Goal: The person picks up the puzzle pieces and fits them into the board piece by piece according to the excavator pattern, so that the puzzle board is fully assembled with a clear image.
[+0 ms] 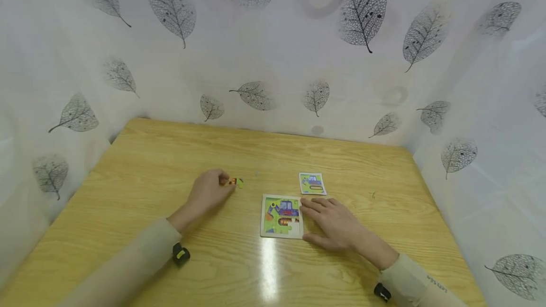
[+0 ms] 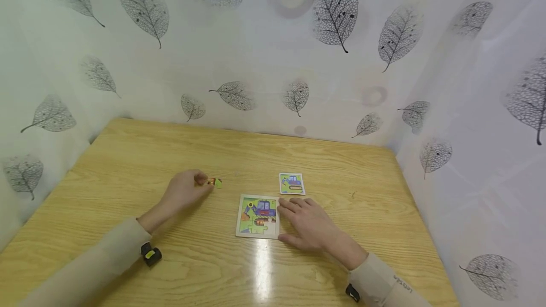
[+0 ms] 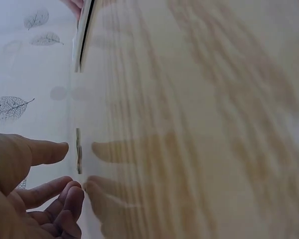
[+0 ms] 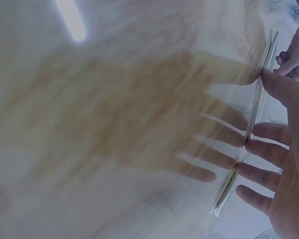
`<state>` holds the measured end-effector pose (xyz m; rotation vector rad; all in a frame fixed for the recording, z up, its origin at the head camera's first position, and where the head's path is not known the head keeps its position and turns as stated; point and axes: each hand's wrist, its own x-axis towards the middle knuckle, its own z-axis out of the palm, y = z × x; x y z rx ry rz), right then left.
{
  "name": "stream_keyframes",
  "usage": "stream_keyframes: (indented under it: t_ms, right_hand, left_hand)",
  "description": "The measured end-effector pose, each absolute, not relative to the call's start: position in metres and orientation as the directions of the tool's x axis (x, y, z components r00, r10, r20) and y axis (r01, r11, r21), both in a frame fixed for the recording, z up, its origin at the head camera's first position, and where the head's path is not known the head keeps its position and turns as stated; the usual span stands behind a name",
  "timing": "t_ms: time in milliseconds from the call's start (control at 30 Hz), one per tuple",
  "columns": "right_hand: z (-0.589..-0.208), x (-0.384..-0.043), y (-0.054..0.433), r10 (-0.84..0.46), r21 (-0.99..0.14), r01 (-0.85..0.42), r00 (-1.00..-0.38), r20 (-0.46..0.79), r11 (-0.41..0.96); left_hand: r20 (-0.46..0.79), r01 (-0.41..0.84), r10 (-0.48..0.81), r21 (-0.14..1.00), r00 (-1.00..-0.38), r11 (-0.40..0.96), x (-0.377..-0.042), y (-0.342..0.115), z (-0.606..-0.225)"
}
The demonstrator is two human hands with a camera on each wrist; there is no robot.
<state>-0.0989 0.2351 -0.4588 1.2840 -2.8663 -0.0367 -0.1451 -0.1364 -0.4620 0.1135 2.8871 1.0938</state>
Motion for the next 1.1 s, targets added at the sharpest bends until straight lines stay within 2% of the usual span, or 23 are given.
stream_keyframes:
  t_ms: [667,1100]
  right_hand:
    - [-0.458,-0.099,0.235,-0.739,0.012,-0.74,-0.673,-0.02,0.673]
    - [-0.456,-0.099,0.234,-0.739,0.006,-0.739,-0.673,-0.022,0.674]
  left_hand:
    - [-0.024,0.111,0.147,0.539,-0.989,0.835,-0.157,-0.113,-0.467]
    - [-0.08,0.158,0.275,0.655,-0.958,0.739,-0.166,-0.129,-0.469]
